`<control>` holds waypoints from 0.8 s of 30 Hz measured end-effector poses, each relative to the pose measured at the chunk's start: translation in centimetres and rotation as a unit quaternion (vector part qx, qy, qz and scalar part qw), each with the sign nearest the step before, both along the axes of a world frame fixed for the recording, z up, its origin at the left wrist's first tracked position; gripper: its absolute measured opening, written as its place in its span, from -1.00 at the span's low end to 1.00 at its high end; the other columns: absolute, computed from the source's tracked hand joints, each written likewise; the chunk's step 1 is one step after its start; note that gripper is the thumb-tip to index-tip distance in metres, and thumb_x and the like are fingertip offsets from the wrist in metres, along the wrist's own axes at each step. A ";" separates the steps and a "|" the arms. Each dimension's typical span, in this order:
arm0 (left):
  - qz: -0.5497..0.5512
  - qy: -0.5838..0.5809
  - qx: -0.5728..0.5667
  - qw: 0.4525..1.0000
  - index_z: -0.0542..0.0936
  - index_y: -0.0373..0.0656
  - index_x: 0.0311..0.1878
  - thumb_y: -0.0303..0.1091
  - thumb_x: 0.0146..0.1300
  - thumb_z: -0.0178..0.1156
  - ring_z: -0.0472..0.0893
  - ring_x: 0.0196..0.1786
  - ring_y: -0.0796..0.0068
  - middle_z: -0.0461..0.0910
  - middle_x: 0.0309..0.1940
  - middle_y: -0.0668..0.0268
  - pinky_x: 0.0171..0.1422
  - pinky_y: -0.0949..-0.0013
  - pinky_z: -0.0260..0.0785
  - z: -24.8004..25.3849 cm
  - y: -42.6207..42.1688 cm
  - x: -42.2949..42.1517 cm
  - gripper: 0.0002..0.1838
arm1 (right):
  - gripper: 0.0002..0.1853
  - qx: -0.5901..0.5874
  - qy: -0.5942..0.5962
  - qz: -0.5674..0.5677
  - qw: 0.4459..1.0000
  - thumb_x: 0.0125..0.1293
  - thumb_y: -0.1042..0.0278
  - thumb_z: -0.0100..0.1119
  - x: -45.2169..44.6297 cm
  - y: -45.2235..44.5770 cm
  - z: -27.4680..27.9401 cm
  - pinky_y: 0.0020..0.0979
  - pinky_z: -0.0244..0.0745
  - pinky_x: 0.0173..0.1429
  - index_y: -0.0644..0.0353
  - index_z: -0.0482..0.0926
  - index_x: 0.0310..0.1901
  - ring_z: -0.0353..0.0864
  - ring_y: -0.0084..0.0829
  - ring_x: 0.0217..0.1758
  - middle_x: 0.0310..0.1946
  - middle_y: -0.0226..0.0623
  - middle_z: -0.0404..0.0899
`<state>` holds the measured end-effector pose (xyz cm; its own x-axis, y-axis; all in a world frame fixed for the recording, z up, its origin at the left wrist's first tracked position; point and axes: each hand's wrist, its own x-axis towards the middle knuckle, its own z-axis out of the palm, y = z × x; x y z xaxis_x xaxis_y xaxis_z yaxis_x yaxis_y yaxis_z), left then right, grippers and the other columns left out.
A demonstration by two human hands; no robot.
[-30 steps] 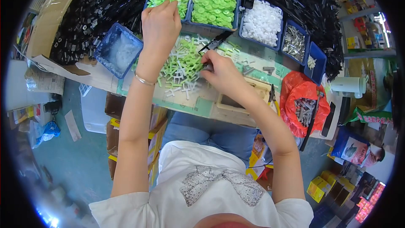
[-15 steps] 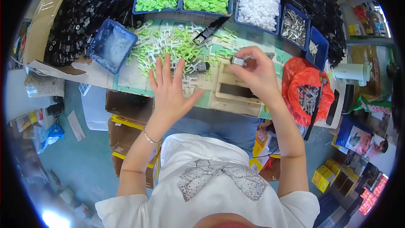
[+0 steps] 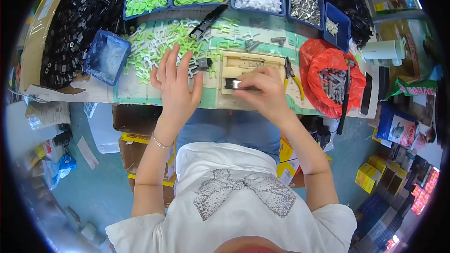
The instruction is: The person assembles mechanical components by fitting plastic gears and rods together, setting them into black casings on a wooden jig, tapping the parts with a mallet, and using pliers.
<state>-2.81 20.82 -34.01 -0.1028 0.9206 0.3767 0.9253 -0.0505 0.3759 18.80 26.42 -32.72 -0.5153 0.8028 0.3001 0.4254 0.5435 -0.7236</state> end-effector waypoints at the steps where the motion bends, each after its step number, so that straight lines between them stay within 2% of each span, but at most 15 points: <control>1: -0.011 -0.006 0.028 1.000 0.42 -0.11 0.20 -0.34 0.13 0.23 0.21 0.37 0.16 0.29 0.31 0.18 0.37 -0.02 -0.20 0.1 -0.2 0.2 -0.49 | -0.81 0.030 -0.002 0.004 1.000 -0.12 0.39 0.46 -0.7 0.0 -0.6 -0.30 0.32 0.01 0.09 0.64 -0.43 0.53 -0.37 -0.19 -0.33 -0.46 0.67; 3: -0.057 -0.046 0.038 0.997 0.43 -0.09 0.17 -0.39 0.09 0.25 0.26 0.34 0.21 0.34 0.27 0.21 0.36 0.07 -0.14 0.1 -0.7 0.6 -0.49 | -0.82 0.061 -0.001 0.013 0.998 -0.09 0.31 0.42 -1.0 0.1 -1.4 -0.25 0.25 0.06 0.05 0.64 -0.40 0.53 -0.36 -0.15 -0.32 -0.51 0.67; 4: -0.073 -0.074 0.049 0.993 0.46 -0.08 0.12 -0.42 0.07 0.25 0.36 0.27 0.27 0.41 0.19 0.24 0.32 0.13 -0.08 0.2 -0.9 1.0 -0.52 | -0.82 0.061 0.001 0.014 0.998 -0.09 0.31 0.42 -0.9 0.2 -1.4 -0.25 0.25 0.06 0.05 0.64 -0.40 0.53 -0.36 -0.15 -0.32 -0.51 0.67; 6: -0.113 -0.087 0.035 0.989 0.47 -0.08 0.10 -0.44 0.07 0.26 0.40 0.23 0.30 0.45 0.15 0.27 0.30 0.15 -0.05 -0.5 -1.2 1.5 -0.54 | -0.78 0.166 -0.024 0.032 0.985 -0.09 0.31 0.42 -0.6 0.2 -1.5 -0.26 0.25 0.05 0.03 0.65 -0.33 0.52 -0.36 -0.12 -0.23 -0.50 0.65; 8: -0.163 -0.082 0.021 0.983 0.51 -0.07 0.03 -0.45 0.06 0.29 0.50 0.13 0.37 0.54 0.04 0.34 0.25 0.18 0.01 -0.2 -0.9 2.4 -0.59 | -0.77 0.161 -0.028 0.025 0.986 -0.12 0.34 0.44 -0.3 0.0 -0.8 -0.27 0.24 0.04 0.05 0.66 -0.34 0.53 -0.34 -0.12 -0.21 -0.45 0.64; 10: -0.182 -0.075 0.022 0.980 0.53 -0.07 0.00 -0.45 0.05 0.30 0.51 0.12 0.37 0.55 0.02 0.35 0.25 0.20 0.01 -0.2 -0.5 3.1 -0.61 | -0.75 0.156 -0.035 0.015 0.987 -0.15 0.37 0.46 0.3 -0.4 0.0 -0.29 0.22 0.02 0.06 0.67 -0.34 0.53 -0.32 -0.11 -0.19 -0.41 0.63; 12: -0.200 -0.073 0.023 0.977 0.55 -0.06 -0.03 -0.45 0.04 0.31 0.51 0.10 0.38 0.56 0.01 0.36 0.25 0.21 0.01 -0.4 -0.1 3.3 -0.63 | -0.79 0.104 -0.054 -0.028 0.993 -0.11 0.38 0.43 1.2 -0.7 0.4 -0.28 0.23 -0.02 0.07 0.66 -0.35 0.50 -0.30 -0.16 -0.24 -0.39 0.56; 13: -0.211 -0.078 0.019 0.974 0.58 -0.07 -0.08 -0.47 0.04 0.31 0.52 0.08 0.35 0.57 -0.03 0.35 0.25 0.19 0.04 -0.5 0.1 3.2 -0.68 | -0.81 0.130 -0.061 -0.049 0.988 -0.07 0.39 0.41 1.6 -0.6 0.5 -0.30 0.25 -0.11 0.08 0.66 -0.36 0.46 -0.32 -0.26 -0.38 -0.41 0.51; 14: -0.222 -0.082 0.015 0.972 0.60 -0.09 -0.13 -0.48 0.04 0.32 0.53 0.06 0.33 0.59 -0.06 0.33 0.25 0.17 0.07 -0.5 0.4 3.1 -0.72 | -0.81 0.129 -0.064 -0.051 0.988 -0.07 0.39 0.41 2.2 -0.5 0.3 -0.30 0.25 -0.11 0.08 0.66 -0.36 0.46 -0.32 -0.26 -0.38 -0.41 0.51; 16: -0.256 -0.086 0.002 0.963 0.61 -0.09 -0.14 -0.49 0.02 0.32 0.54 0.04 0.32 0.59 -0.08 0.33 0.24 0.16 0.10 0.0 1.1 2.5 -0.72 | -0.84 0.077 -0.103 -0.009 0.992 -0.03 0.34 0.38 3.2 -0.4 0.0 -0.34 0.27 -0.14 0.07 0.62 -0.38 0.45 -0.35 -0.26 -0.39 -0.41 0.48; 20: -0.332 -0.072 -0.027 0.940 0.62 -0.12 -0.14 -0.49 0.00 0.30 0.54 0.02 0.32 0.57 -0.12 0.34 0.23 0.11 0.17 0.0 2.0 1.6 -0.71 | -0.88 0.077 -0.135 -0.007 0.988 0.00 0.34 0.36 2.9 -0.4 0.6 -0.33 0.27 -0.17 0.08 0.61 -0.42 0.44 -0.32 -0.30 -0.46 -0.38 0.42; 24: -0.339 -0.064 0.003 0.939 0.63 -0.05 -0.12 -0.45 -0.02 0.30 0.52 0.02 0.32 0.57 -0.09 0.34 0.19 0.18 0.17 0.5 2.1 1.5 -0.69 | -0.88 0.088 -0.134 -0.007 0.987 0.01 0.35 0.35 2.8 -0.4 0.9 -0.31 0.27 -0.19 0.09 0.61 -0.41 0.45 -0.31 -0.33 -0.50 -0.38 0.39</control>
